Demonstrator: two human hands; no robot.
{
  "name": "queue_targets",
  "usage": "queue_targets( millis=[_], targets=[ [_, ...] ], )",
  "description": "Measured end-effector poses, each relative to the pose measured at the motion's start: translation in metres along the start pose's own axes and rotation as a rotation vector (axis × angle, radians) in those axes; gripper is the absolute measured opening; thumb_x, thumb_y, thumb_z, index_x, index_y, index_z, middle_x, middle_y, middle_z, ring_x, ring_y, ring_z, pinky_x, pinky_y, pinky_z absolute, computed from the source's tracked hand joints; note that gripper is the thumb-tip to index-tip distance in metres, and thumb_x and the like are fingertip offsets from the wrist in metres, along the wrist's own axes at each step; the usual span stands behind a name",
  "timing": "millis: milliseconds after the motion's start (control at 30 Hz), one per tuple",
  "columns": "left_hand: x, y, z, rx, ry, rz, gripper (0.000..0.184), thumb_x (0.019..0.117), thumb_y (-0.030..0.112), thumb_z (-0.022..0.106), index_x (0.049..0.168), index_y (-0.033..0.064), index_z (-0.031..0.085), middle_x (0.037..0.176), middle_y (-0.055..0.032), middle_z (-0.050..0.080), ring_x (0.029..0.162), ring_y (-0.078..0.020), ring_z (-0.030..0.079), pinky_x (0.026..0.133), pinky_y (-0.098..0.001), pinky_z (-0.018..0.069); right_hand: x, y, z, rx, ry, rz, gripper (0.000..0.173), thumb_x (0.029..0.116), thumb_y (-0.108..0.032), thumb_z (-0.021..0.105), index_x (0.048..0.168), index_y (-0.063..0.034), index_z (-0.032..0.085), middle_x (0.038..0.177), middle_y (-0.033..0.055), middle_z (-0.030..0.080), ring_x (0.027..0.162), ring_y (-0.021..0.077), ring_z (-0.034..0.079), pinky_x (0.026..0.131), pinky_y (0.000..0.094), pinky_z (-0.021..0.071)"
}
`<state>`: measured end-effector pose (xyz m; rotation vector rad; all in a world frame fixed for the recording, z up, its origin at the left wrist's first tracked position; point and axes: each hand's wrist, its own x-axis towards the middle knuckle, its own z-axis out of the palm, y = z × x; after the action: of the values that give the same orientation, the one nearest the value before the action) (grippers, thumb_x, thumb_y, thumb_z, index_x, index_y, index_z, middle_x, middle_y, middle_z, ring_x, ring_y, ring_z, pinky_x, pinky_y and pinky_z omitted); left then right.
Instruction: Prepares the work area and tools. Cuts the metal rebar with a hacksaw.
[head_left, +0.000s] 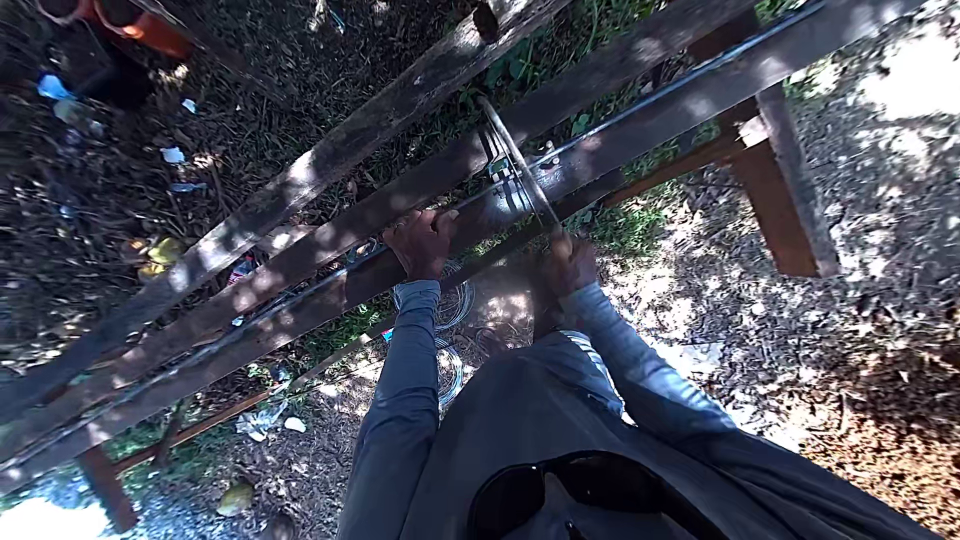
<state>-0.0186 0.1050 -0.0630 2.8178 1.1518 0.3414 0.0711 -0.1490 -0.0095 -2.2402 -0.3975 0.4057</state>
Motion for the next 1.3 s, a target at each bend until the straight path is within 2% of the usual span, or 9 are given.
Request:
queue_targets(
  millis=[133, 267, 300, 467, 633, 700, 933, 1133, 1300],
  targets=[
    [0.000, -0.002, -0.001, 0.000, 0.016, 0.013, 0.060, 0.0966, 0.075, 0.040, 0.097, 0.0257, 0.074, 0.091, 0.0006, 0.071, 0.092, -0.0232, 0.066, 0.094, -0.0556, 0.0429, 0.060, -0.024, 0.030, 0.073, 0.043, -0.039, 0.063, 0.1094, -0.048, 0.026, 0.086, -0.0031, 0.064, 0.072, 0.0132, 0.062, 0.071, 0.0285, 0.065, 0.068, 0.0533, 0.0522],
    [-0.001, -0.002, -0.001, -0.019, 0.023, 0.018, 0.060, 0.0962, 0.076, 0.040, 0.096, 0.0265, 0.074, 0.090, 0.0006, 0.071, 0.092, -0.0239, 0.066, 0.095, -0.0564, 0.0417, 0.019, 0.012, 0.022, 0.047, 0.052, -0.118, 0.075, 0.1095, -0.054, 0.016, 0.101, -0.0018, 0.069, 0.072, 0.0160, 0.064, 0.068, 0.0310, 0.066, 0.064, 0.0556, 0.0543],
    [-0.002, -0.002, -0.001, -0.023, 0.016, 0.014, 0.060, 0.0960, 0.076, 0.040, 0.096, 0.0268, 0.074, 0.090, 0.0008, 0.071, 0.092, -0.0240, 0.066, 0.096, -0.0570, 0.0414, -0.004, 0.031, 0.018, 0.058, 0.035, -0.099, 0.079, 0.1073, -0.060, 0.013, 0.094, -0.0027, 0.065, 0.066, 0.0132, 0.059, 0.059, 0.0285, 0.062, 0.056, 0.0534, 0.0530],
    [-0.002, -0.002, -0.003, -0.035, -0.021, 0.005, 0.060, 0.0965, 0.075, 0.040, 0.099, 0.0267, 0.074, 0.092, -0.0006, 0.071, 0.095, -0.0245, 0.066, 0.097, -0.0581, 0.0404, -0.088, 0.072, -0.011, 0.225, 0.011, 0.011, 0.078, 0.1033, -0.069, 0.018, 0.074, -0.0089, 0.057, 0.057, -0.0012, 0.048, 0.051, 0.0117, 0.050, 0.051, 0.0383, 0.0482],
    [-0.002, -0.002, 0.000, -0.031, -0.020, 0.000, 0.060, 0.0961, 0.076, 0.041, 0.100, 0.0270, 0.075, 0.092, 0.0007, 0.071, 0.094, -0.0225, 0.066, 0.097, -0.0556, 0.0411, 0.008, 0.017, 0.022, 0.028, 0.073, -0.036, 0.071, 0.1079, -0.055, 0.021, 0.074, -0.0040, 0.058, 0.059, 0.0081, 0.052, 0.055, 0.0227, 0.056, 0.054, 0.0486, 0.0487],
    [-0.004, -0.004, 0.002, -0.027, 0.011, 0.003, 0.060, 0.0957, 0.077, 0.041, 0.098, 0.0271, 0.075, 0.091, 0.0013, 0.071, 0.093, -0.0226, 0.066, 0.096, -0.0557, 0.0419, 0.045, -0.001, 0.034, 0.038, 0.084, -0.049, 0.068, 0.1091, -0.050, 0.023, 0.078, -0.0033, 0.062, 0.066, 0.0116, 0.058, 0.064, 0.0268, 0.062, 0.062, 0.0529, 0.0515],
    [-0.001, -0.001, 0.000, 0.026, -0.021, -0.010, 0.062, 0.0951, 0.078, 0.039, 0.102, 0.0285, 0.075, 0.097, 0.0020, 0.073, 0.096, -0.0223, 0.066, 0.095, -0.0551, 0.0416, 0.053, 0.000, 0.045, 0.148, 0.143, -0.115, 0.063, 0.1100, -0.048, 0.025, 0.077, -0.0071, 0.060, 0.062, 0.0051, 0.052, 0.059, 0.0189, 0.057, 0.060, 0.0455, 0.0483],
    [-0.001, 0.000, -0.002, 0.008, -0.033, -0.008, 0.063, 0.0947, 0.079, 0.039, 0.102, 0.0275, 0.075, 0.095, 0.0011, 0.071, 0.096, -0.0228, 0.065, 0.098, -0.0557, 0.0406, -0.030, 0.055, 0.014, 0.139, -0.014, -0.050, 0.079, 0.1056, -0.064, 0.014, 0.089, -0.0038, 0.062, 0.061, 0.0082, 0.051, 0.052, 0.0232, 0.054, 0.051, 0.0486, 0.0493],
    [-0.001, -0.001, 0.001, 0.005, -0.007, 0.001, 0.061, 0.0953, 0.078, 0.040, 0.099, 0.0270, 0.075, 0.091, -0.0002, 0.070, 0.092, -0.0239, 0.066, 0.098, -0.0580, 0.0411, -0.091, 0.063, -0.019, 0.089, 0.044, -0.028, 0.079, 0.1055, -0.064, 0.016, 0.079, -0.0048, 0.062, 0.057, 0.0017, 0.049, 0.051, 0.0138, 0.051, 0.051, 0.0399, 0.0473]
  ],
)
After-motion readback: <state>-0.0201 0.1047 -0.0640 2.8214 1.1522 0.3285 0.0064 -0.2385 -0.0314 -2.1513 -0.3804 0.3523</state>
